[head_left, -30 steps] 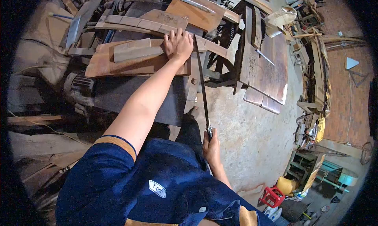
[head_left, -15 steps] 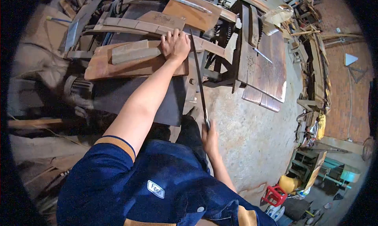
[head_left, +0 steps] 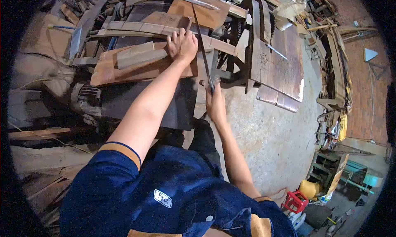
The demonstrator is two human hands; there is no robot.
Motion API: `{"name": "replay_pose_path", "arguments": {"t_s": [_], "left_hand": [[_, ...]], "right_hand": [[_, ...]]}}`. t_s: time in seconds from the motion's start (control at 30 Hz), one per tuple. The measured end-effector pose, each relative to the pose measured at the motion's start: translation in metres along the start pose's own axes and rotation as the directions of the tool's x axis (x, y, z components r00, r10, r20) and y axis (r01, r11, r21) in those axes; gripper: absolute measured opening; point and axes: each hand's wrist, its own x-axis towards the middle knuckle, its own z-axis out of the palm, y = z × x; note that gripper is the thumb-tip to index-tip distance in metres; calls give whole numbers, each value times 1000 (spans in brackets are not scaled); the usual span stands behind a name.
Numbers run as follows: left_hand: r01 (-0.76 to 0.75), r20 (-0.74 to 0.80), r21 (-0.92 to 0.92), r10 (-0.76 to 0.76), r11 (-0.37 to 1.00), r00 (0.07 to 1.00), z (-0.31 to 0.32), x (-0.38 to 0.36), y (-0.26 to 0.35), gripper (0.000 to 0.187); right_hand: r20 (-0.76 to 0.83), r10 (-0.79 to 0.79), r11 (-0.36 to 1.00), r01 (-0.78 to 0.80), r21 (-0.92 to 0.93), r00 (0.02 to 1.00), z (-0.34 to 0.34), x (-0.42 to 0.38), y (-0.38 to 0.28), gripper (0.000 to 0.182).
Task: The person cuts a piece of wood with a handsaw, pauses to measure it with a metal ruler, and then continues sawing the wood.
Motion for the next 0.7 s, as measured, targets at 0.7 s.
{"name": "replay_pose_path", "arguments": {"t_s": [0.7], "left_hand": [[-22, 3, -23, 22, 999, 1000, 1, 1, -4, 24]], "right_hand": [[108, 407, 909, -392, -140, 907, -44, -127, -10, 23]]}}
